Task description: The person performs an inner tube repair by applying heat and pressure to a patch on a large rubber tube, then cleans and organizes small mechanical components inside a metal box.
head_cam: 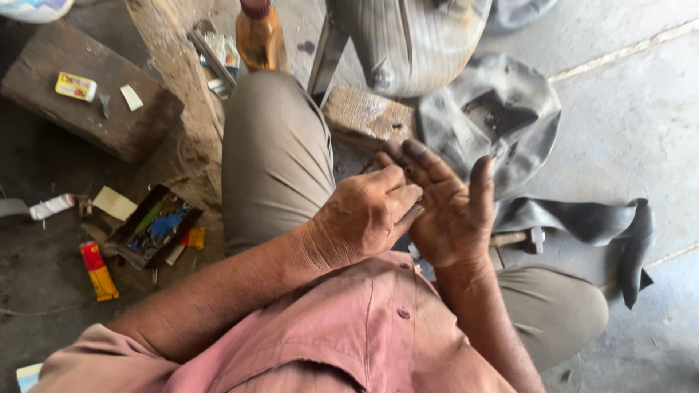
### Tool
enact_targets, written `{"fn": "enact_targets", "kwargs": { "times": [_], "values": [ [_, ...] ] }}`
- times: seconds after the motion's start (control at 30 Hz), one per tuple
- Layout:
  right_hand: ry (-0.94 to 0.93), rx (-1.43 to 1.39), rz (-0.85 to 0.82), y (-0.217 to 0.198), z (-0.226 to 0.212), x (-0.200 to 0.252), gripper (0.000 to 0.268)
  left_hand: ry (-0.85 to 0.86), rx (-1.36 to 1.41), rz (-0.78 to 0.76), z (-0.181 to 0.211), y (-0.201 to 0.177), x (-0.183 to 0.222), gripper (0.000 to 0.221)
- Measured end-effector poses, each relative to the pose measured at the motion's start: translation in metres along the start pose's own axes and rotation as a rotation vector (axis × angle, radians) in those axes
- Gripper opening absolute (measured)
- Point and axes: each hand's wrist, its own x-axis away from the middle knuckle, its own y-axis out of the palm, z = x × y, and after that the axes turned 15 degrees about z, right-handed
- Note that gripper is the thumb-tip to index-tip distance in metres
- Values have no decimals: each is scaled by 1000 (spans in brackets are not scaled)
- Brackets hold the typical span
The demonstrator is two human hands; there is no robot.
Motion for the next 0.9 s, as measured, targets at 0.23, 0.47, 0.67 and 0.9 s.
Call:
{"fn": "enact_targets", "kwargs": {
  "times": [0.23,0.47,0.67,0.9],
  "values": [
    [-23,-13,-23,-9,11,-7,76,-119,95,90,-9,0,2,10],
    [-178,152,69,-30,18,-17,23,-623,141,17,-26,6,-20,16],
    [-210,137,113,-50,18,-33,19,-357,89,75,-37,17,-24,17],
    [-218,133,163,-49,1,-55,17,-40,-147,113,-98,31,-101,15]
  ]
}}
